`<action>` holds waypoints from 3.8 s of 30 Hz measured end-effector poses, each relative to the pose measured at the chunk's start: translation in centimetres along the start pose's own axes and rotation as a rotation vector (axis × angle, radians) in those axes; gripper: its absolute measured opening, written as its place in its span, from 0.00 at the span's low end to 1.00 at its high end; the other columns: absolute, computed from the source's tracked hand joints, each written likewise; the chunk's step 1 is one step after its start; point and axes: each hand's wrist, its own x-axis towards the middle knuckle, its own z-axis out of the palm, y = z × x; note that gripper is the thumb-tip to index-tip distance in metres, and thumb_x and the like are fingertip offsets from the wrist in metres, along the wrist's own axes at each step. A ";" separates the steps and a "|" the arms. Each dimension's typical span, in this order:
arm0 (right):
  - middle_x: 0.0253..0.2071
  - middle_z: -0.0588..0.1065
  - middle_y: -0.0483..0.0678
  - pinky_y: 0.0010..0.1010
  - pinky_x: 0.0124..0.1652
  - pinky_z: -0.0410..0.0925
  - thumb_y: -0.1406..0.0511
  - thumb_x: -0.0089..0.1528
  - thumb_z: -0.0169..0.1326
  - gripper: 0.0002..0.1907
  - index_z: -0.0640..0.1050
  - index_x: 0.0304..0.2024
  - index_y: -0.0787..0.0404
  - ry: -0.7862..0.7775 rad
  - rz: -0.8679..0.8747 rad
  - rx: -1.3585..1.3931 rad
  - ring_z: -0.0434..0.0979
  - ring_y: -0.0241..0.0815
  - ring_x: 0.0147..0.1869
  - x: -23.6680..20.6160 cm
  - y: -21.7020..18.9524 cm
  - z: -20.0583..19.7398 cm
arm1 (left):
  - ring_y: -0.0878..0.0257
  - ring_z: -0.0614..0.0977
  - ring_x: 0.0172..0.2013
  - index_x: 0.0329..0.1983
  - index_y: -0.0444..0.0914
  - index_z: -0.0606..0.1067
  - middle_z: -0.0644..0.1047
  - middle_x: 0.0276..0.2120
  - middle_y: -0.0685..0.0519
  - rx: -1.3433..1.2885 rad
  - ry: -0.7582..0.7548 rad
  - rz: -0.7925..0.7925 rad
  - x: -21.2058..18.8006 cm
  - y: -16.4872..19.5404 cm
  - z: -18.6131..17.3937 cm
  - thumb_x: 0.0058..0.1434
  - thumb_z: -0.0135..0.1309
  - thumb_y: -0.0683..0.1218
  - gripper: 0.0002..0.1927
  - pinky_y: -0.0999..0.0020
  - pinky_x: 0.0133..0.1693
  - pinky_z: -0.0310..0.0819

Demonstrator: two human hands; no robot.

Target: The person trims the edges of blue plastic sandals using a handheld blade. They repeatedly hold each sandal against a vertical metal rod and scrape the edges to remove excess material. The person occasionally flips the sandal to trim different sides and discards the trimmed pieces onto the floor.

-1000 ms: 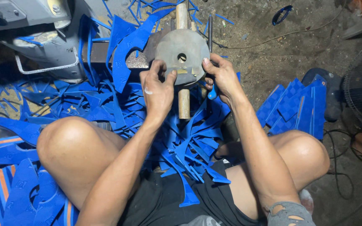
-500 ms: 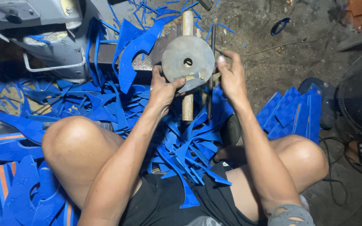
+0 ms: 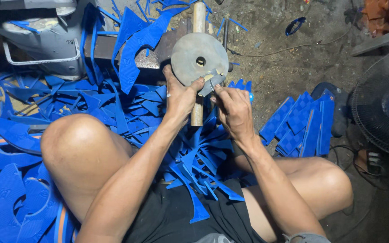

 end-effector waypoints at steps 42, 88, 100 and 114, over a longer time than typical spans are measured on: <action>0.44 0.74 0.54 0.45 0.50 0.60 0.75 0.47 0.55 0.30 0.78 0.54 0.65 -0.074 0.020 -0.040 0.72 0.55 0.49 -0.9 1.2 0.1 | 0.48 0.78 0.53 0.64 0.28 0.54 0.73 0.53 0.34 0.098 0.123 -0.003 -1.4 -0.5 1.8 0.54 0.63 0.40 0.39 0.61 0.55 0.73; 0.35 0.72 0.48 0.39 0.48 0.56 0.76 0.58 0.55 0.16 0.79 0.48 0.59 -0.069 0.124 0.116 0.71 0.48 0.43 -1.5 1.5 1.0 | 0.46 0.57 0.75 0.78 0.35 0.41 0.51 0.76 0.35 0.199 0.018 0.214 -1.5 -1.3 0.2 0.52 0.66 0.33 0.58 0.59 0.72 0.53; 0.37 0.72 0.50 0.40 0.48 0.56 0.77 0.54 0.53 0.20 0.79 0.48 0.60 -0.055 0.050 0.071 0.71 0.50 0.45 -0.7 1.3 0.3 | 0.46 0.53 0.76 0.78 0.34 0.40 0.49 0.76 0.34 0.190 0.012 0.188 -1.6 -1.1 0.5 0.52 0.66 0.33 0.59 0.59 0.73 0.48; 0.38 0.74 0.49 0.40 0.50 0.56 0.75 0.56 0.52 0.18 0.78 0.49 0.61 -0.051 0.063 0.091 0.72 0.50 0.46 -1.2 1.3 0.4 | 0.47 0.56 0.75 0.78 0.34 0.41 0.51 0.76 0.36 0.162 0.010 0.149 -1.6 -1.0 0.5 0.52 0.64 0.34 0.57 0.62 0.72 0.52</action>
